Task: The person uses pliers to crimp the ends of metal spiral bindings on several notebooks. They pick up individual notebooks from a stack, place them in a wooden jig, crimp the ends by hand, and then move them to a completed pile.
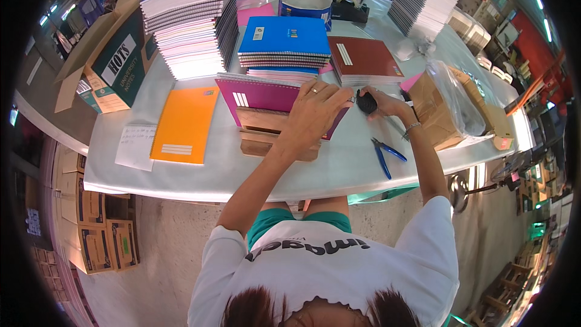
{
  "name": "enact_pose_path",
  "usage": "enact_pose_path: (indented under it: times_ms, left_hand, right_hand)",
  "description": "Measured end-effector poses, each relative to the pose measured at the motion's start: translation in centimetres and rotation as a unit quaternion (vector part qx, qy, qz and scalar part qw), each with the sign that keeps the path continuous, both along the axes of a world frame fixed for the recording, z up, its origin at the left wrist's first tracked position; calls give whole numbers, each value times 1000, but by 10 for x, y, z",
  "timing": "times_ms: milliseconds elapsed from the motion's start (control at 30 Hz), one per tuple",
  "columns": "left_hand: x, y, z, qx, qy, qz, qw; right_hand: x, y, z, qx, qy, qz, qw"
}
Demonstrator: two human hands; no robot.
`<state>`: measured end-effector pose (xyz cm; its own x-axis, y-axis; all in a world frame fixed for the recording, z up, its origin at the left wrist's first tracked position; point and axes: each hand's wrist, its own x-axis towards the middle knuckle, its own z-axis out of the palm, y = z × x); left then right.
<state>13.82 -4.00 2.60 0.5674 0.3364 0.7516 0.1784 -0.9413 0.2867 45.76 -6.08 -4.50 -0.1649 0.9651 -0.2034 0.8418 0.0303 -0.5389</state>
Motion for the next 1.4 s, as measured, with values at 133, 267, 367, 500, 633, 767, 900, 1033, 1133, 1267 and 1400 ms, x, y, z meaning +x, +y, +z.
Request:
enact_pose_path:
  times_ms: [133, 267, 367, 500, 633, 767, 900, 1033, 1133, 1267, 1400]
  left_hand:
    - [-1, 1, 0, -1, -18, 4, 1000]
    - [2, 2, 1, -4, 6, -2, 1000]
    - [0, 0, 4, -24, -3, 0, 1000]
    - [1, 0, 4, -19, -15, 3, 1000]
    - [1, 5, 5, -26, 28, -3, 999]
    - [1, 3, 4, -21, 16, 15, 1000]
    - [4, 5, 5, -31, -21, 22, 999]
    - [-2, -4, 2, 54, -44, 205, 976]
    - [-8, -5, -1, 20, -34, 229, 973]
    - [-8, -6, 1, -2, -27, 198, 980]
    - [-13, -4, 4, -36, -23, 183, 982]
  right_hand:
    - [-20, -7, 12, -4, -52, -10, 999]
    - [-6, -6, 8, -30, -88, 32, 995]
    - [-16, -3, 25, -65, -7, -4, 998]
    - [-31, -3, 55, -78, 200, -45, 976]
    - [-44, -5, 74, -40, 388, 55, 919]
    - [-71, -9, 93, -75, 465, 69, 880]
    - [-75, -6, 101, -114, 373, 58, 919]
    - [-80, -9, 113, -52, 433, 92, 895]
    - [-77, -16, 131, -31, 435, 203, 877]
    - [-74, 4, 122, -82, -75, 160, 981]
    - [-91, -14, 123, -92, 463, 73, 878]
